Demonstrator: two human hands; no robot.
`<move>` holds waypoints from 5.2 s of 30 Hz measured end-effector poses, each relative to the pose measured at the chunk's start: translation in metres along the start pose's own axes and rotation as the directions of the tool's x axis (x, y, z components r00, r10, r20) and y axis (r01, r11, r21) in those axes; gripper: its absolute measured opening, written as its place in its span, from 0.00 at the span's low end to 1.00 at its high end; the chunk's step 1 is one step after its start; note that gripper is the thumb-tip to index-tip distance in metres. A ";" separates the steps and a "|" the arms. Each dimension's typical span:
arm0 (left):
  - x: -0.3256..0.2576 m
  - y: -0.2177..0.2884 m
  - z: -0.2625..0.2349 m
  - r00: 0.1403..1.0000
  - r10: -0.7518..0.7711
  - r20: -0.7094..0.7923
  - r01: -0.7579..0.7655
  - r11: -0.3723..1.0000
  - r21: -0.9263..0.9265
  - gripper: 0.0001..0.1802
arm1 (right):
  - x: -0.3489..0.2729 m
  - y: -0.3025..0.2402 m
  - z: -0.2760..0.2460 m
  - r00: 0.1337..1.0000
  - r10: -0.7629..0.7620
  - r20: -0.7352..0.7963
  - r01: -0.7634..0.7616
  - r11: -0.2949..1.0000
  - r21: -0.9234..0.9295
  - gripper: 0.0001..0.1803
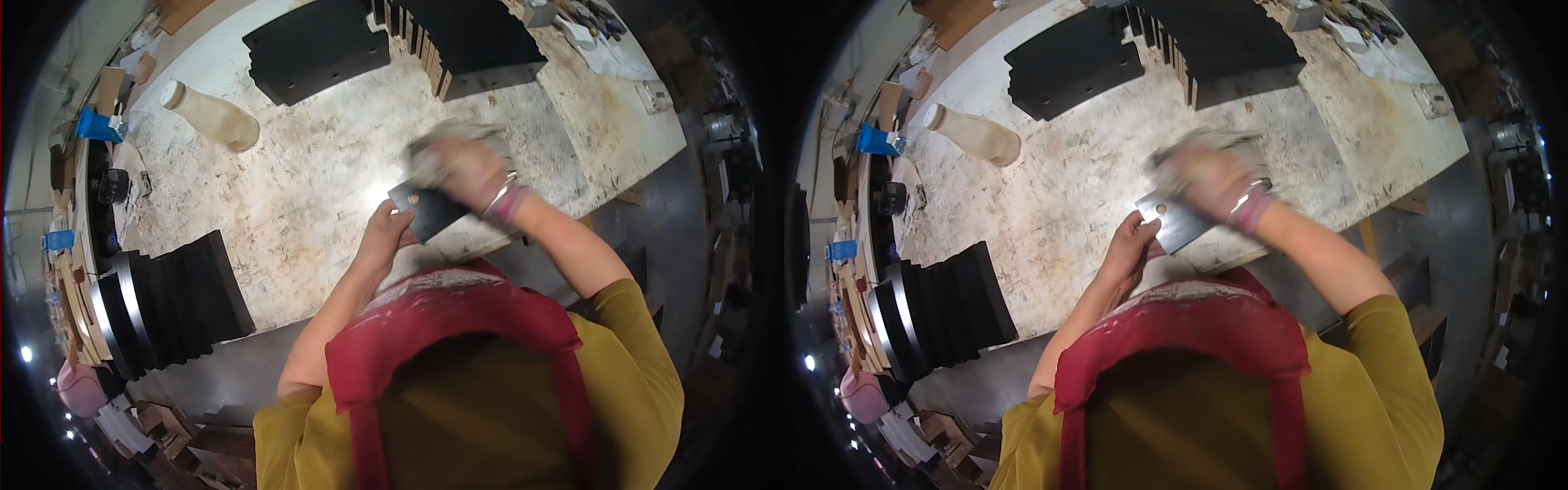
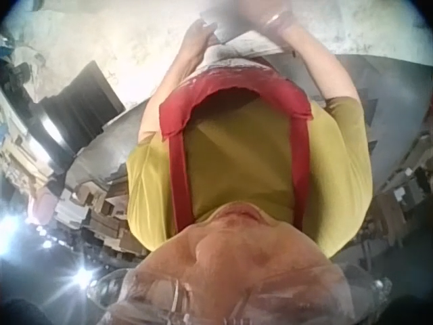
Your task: The person cleans black rectangular furniture panels by hand using a cloth. The person pours liquid from a bottle onto the cloth, wipes the surface of the panels, and stacks them.
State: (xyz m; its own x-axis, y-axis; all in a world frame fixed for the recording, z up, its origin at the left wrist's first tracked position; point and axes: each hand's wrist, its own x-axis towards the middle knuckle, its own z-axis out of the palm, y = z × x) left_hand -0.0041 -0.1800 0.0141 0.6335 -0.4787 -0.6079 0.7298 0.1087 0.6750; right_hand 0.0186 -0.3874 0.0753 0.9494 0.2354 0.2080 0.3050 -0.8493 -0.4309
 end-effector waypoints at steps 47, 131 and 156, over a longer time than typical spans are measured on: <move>-0.016 0.160 -0.058 0.470 0.582 0.664 -0.448 -0.491 0.747 0.37 | -0.101 -0.027 0.040 0.847 0.425 0.320 0.139 -0.756 0.639 0.22; -0.030 0.027 -0.082 0.606 0.715 0.347 -0.448 -0.053 0.892 0.58 | 0.033 0.029 0.003 0.767 0.641 0.028 -0.611 0.744 -0.270 0.15; -0.027 0.027 -0.089 0.589 0.689 0.422 -0.535 -0.059 0.843 0.61 | -0.008 -0.053 0.034 0.967 0.230 0.111 -0.229 0.973 -0.024 0.16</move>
State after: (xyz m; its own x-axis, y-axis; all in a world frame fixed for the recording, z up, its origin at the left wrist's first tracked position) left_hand 0.0215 -0.0866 0.0110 0.7674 -0.5751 0.2835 -0.5987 -0.4843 0.6380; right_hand -0.0023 -0.3285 0.0661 0.9964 0.0846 0.0044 0.0777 -0.8918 -0.4458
